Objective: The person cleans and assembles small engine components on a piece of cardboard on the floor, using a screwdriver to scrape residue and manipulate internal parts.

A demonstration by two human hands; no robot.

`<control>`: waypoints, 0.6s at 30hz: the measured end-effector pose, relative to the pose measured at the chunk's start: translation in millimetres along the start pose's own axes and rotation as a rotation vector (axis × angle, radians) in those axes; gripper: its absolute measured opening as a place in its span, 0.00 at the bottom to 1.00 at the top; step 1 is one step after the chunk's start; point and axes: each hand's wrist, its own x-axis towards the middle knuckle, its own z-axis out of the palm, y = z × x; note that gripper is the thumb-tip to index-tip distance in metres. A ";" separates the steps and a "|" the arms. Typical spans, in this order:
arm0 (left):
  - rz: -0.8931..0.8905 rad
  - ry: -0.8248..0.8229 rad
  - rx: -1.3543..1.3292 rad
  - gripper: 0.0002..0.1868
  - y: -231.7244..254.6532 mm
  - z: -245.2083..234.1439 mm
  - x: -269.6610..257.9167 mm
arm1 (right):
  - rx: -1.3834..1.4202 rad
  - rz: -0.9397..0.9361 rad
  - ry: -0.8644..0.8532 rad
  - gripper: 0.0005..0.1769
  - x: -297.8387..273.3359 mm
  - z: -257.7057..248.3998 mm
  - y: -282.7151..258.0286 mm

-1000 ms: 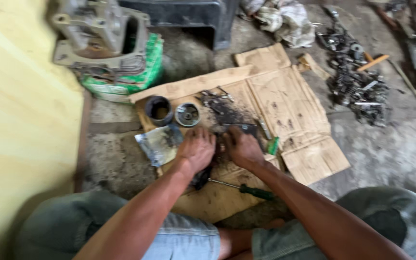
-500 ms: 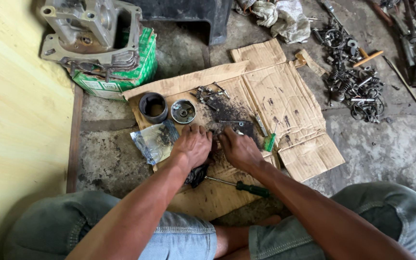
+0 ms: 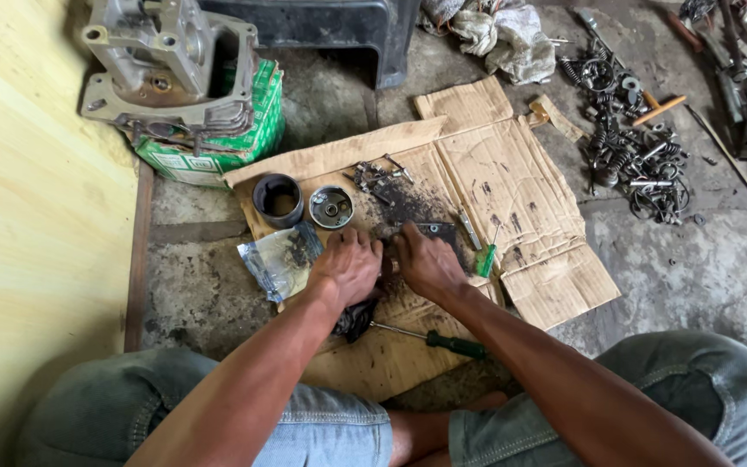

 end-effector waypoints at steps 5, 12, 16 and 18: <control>0.007 -0.028 0.006 0.16 -0.8 -3.4 -4.3 | 0.005 -0.004 0.048 0.15 -0.8 -0.3 -5.1; -0.028 0.150 0.023 0.20 0.6 -3.1 -12.6 | 0.016 0.140 -0.085 0.14 -9.1 -15.8 -13.8; -0.064 -0.011 -0.180 0.38 1.8 -14.6 -29.3 | 0.091 0.217 -0.061 0.13 -14.5 -27.2 -17.0; -0.098 -0.004 -0.235 0.50 2.3 -22.3 -37.4 | 0.100 0.089 0.149 0.14 -13.4 -25.2 -19.6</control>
